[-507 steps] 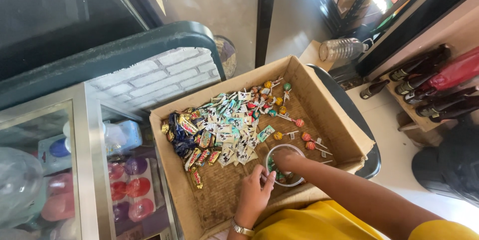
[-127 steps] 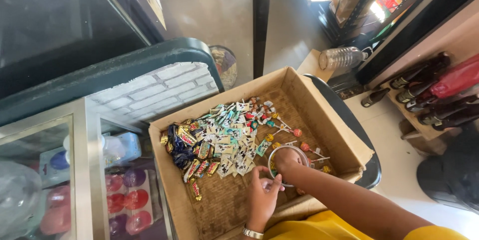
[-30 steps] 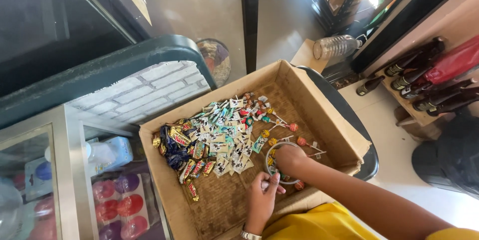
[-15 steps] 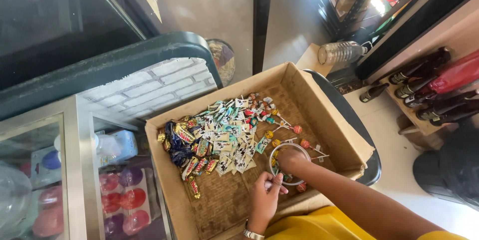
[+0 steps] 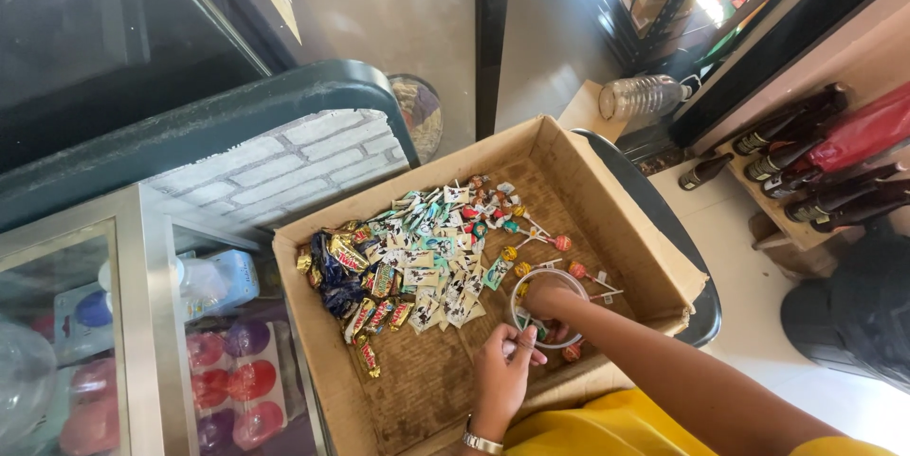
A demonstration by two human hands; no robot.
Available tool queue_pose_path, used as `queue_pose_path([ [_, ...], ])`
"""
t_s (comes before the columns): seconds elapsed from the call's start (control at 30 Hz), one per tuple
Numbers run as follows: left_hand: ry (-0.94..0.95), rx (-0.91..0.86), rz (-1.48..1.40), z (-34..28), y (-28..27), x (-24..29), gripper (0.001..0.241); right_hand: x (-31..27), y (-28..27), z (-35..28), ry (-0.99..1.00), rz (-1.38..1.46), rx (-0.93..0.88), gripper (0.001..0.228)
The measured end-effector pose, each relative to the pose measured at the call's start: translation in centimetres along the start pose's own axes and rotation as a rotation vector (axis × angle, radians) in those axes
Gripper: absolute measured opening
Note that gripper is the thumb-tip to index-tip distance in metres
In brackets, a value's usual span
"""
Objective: The recorder is organizing candy, specifically lollipops, into a plastic jar from a cardboard box.
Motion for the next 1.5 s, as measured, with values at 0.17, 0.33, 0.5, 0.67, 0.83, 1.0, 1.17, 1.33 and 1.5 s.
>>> queue_pose_path([
  [0.17,-0.002,0.005,0.009,0.1,0.0,-0.2,0.035,-1.9,0.0,3.0,-0.526,-0.615,0.414,0.026],
  [0.33,-0.002,0.009,-0.013,0.1,0.0,-0.3,0.036,-2.5,-1.3,-2.5,-0.406,-0.643,0.439,0.025],
  [0.5,0.019,0.010,-0.013,0.1,0.1,0.2,0.034,-3.8,-1.8,-4.7,-0.547,-0.712,0.477,0.022],
  [0.67,0.005,-0.008,0.024,0.2,0.3,0.4,0.036,-3.4,-1.8,-2.9,-0.425,-0.541,0.417,0.022],
  [0.83,0.031,-0.008,0.028,0.3,0.3,0.0,0.036,-3.2,-1.3,-2.3,-0.391,-0.501,0.416,0.022],
  [1.0,0.033,-0.010,0.012,0.4,0.3,-0.2,0.037,-2.6,-1.6,-0.9,-0.373,-0.510,0.414,0.023],
  [1.17,0.023,-0.021,-0.008,0.2,0.4,0.1,0.037,-2.1,-2.1,-0.9,-0.419,-0.536,0.419,0.021],
  [1.33,0.016,-0.021,-0.008,0.4,0.6,-0.5,0.037,-1.4,-2.0,-0.3,-0.492,-0.596,0.492,0.020],
  [1.5,-0.006,0.009,-0.053,0.5,0.0,-1.1,0.037,-1.7,-5.5,-8.9,-0.672,-0.637,0.418,0.017],
])
Point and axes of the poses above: each hand's wrist, its own z-axis towards the middle knuckle, its own y-axis out of the palm, x = y × z, the point moved 7 cm from there along z, towards the middle knuckle, and after that the axes turned 15 degrees about x, right-handed, at the moved point
